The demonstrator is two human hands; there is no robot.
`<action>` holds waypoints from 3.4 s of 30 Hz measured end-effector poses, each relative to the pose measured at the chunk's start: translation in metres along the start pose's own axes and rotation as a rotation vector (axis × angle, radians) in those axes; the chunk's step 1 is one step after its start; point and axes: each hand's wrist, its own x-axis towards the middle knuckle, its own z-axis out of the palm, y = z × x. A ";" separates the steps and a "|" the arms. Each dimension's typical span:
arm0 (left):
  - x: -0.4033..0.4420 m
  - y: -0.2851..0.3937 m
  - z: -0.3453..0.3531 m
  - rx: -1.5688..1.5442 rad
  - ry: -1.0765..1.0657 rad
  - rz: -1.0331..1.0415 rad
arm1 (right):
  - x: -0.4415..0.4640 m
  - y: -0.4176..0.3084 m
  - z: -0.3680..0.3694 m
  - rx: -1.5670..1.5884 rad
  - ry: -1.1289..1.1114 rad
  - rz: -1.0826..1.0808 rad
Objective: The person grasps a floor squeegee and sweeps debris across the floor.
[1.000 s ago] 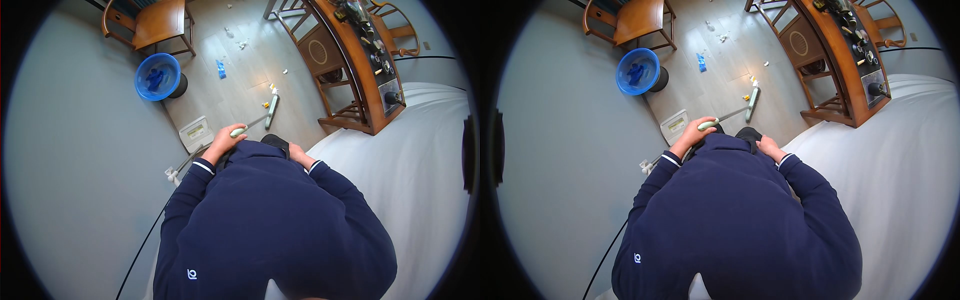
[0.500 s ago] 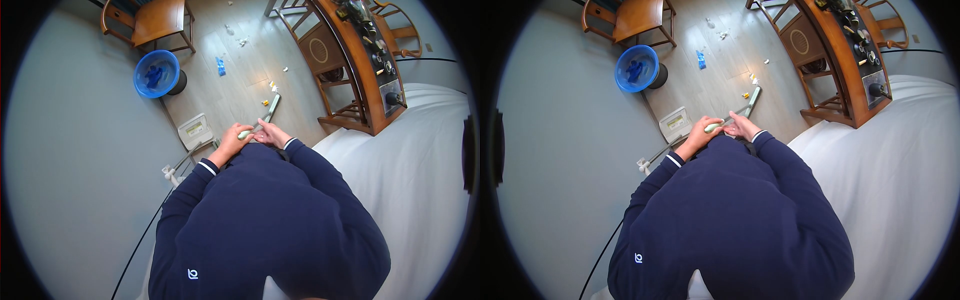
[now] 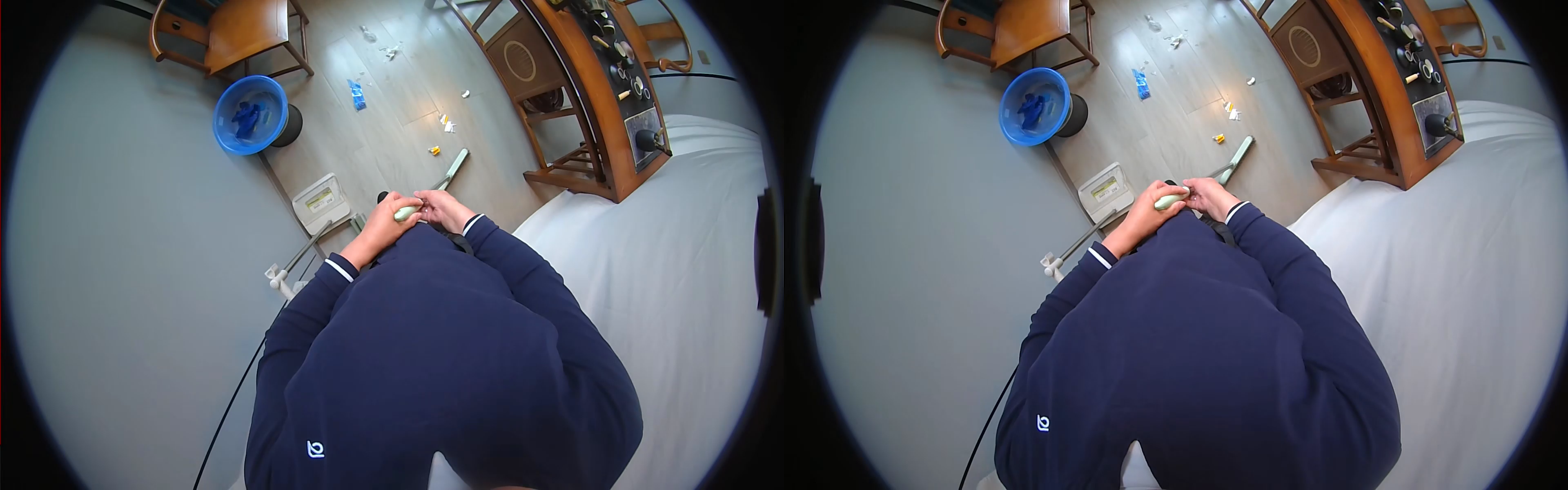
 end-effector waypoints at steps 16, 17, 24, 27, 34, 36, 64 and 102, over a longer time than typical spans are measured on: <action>-0.018 0.017 -0.022 0.005 0.110 -0.011 | 0.020 -0.010 0.036 0.045 -0.098 0.160; -0.019 0.018 -0.023 0.021 0.126 -0.006 | 0.022 -0.012 0.037 0.031 -0.110 0.162; -0.021 0.028 -0.029 0.133 0.193 -0.009 | 0.026 -0.021 0.054 0.001 -0.186 0.164; -0.022 0.026 -0.030 0.156 0.217 0.021 | 0.034 -0.022 0.057 -0.017 -0.137 0.158; -0.022 0.042 -0.032 0.225 0.167 0.030 | 0.014 -0.035 0.075 -0.191 -0.016 0.127; -0.019 0.052 -0.031 0.212 0.154 0.029 | -0.014 -0.048 0.085 -0.321 0.019 0.079; 0.129 0.117 0.088 0.217 0.097 0.029 | -0.046 -0.144 -0.133 0.274 0.075 0.036; 0.195 0.126 0.173 0.021 -0.121 -0.259 | -0.047 -0.163 -0.235 0.189 0.063 0.097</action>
